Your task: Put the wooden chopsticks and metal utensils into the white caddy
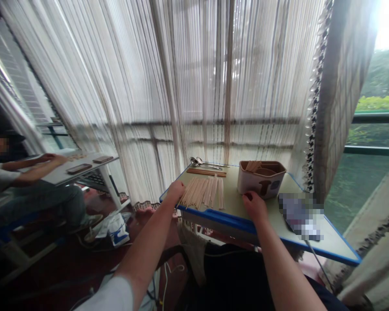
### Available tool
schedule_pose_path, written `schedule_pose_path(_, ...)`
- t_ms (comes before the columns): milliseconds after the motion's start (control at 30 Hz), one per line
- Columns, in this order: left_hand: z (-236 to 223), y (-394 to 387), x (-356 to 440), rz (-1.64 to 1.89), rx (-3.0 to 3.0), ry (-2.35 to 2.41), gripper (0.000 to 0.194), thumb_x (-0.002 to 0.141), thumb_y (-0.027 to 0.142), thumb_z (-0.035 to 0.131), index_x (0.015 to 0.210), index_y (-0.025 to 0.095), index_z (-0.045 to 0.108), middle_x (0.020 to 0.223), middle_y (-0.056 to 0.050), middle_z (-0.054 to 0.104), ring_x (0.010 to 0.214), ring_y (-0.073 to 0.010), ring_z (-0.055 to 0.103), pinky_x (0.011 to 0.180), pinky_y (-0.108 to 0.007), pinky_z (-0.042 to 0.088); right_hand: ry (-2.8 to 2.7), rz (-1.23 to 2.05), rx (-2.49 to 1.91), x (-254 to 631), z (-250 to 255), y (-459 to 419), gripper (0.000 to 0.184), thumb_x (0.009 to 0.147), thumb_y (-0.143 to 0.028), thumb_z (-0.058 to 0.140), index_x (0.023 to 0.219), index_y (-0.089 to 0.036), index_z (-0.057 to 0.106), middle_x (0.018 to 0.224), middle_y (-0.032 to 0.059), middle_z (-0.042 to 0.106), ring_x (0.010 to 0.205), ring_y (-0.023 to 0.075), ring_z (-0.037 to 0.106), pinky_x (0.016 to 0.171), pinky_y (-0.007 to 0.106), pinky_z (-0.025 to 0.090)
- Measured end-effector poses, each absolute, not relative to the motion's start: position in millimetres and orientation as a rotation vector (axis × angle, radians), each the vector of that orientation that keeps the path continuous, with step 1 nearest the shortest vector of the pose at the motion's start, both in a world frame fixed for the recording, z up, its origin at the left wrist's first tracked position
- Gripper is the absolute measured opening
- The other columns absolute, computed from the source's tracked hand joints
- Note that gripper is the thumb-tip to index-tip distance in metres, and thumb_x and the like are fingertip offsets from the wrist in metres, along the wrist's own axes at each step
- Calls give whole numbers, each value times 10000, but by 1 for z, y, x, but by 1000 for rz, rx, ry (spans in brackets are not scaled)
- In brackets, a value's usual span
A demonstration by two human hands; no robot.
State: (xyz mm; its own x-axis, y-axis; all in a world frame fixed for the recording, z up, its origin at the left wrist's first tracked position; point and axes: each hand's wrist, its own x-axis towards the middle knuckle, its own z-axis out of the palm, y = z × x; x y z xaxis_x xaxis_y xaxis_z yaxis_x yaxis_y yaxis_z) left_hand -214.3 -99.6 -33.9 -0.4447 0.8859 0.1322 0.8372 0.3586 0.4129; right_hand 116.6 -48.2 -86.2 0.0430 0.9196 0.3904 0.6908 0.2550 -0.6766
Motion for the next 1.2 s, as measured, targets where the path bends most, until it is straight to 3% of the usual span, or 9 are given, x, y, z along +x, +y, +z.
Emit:
schedule_pose_path(167,-28,-91,-190,882,1599,2461,277,885,205,344,1047,115,550,1014,-181,637,973,-229,610,805,-308,431,-1512,83,-1336,113,-78,-60,366,773,-411,471,1011,-147,554,946,124,606,872,239,553,815,375,426)
schedule_pose_path(267,-23,-73,-163,995,1674,2333,208,867,257,415,1001,134,515,938,-125,643,889,-199,620,748,-275,432,-1350,-223,-1257,110,-61,-63,531,779,-452,500,1183,-109,448,1134,180,521,1096,284,452,949,462,342)
schedule_pose_path(367,-16,-47,-129,1163,1726,2109,152,805,295,509,878,162,497,819,-53,622,769,-163,602,680,-256,431,-1290,-309,-1216,105,-31,-57,687,766,-487,533,1301,-110,324,1268,200,434,1214,305,364,991,481,297)
schedule_pose_path(433,-11,-28,-104,1250,1755,1877,152,758,288,561,799,174,469,754,-16,594,712,-141,580,652,-248,432,-1282,-245,-1180,101,-9,-49,778,750,-492,554,1353,-122,229,1263,193,447,1180,297,407,961,463,338)
schedule_pose_path(533,-7,-3,-70,1308,1749,1469,302,645,251,687,784,178,429,799,-11,597,746,-135,588,685,-258,457,-1320,-44,-1141,95,20,-32,829,715,-460,597,1363,-144,187,1134,154,545,1027,268,518,886,430,399)
schedule_pose_path(600,-10,10,-53,1391,1641,1222,407,594,224,739,818,180,402,925,-59,609,863,-161,606,745,-286,477,-1370,89,-1153,95,31,-19,761,707,-419,597,1327,-144,253,989,113,598,888,242,565,808,408,429)
schedule_pose_path(700,-23,22,-37,1517,1443,1051,490,572,230,773,854,180,376,1103,-147,569,1055,-222,570,846,-354,474,-1443,274,-1139,101,39,1,498,741,-346,531,1186,-162,405,794,40,597,720,195,564,706,356,437)
schedule_pose_path(833,-42,27,-26,1490,1444,987,594,510,259,820,924,170,404,1248,-186,495,1194,-265,481,973,-425,402,-1482,360,-1055,113,45,23,219,817,-347,428,972,-197,467,728,4,553,660,154,532,649,303,415)
schedule_pose_path(1200,-47,21,-9,1436,1525,799,557,567,181,783,994,177,426,1183,-115,563,1042,-208,583,886,-391,486,-1706,455,-881,110,76,49,275,851,-489,421,853,-218,464,525,-77,404,476,86,389,492,228,314)
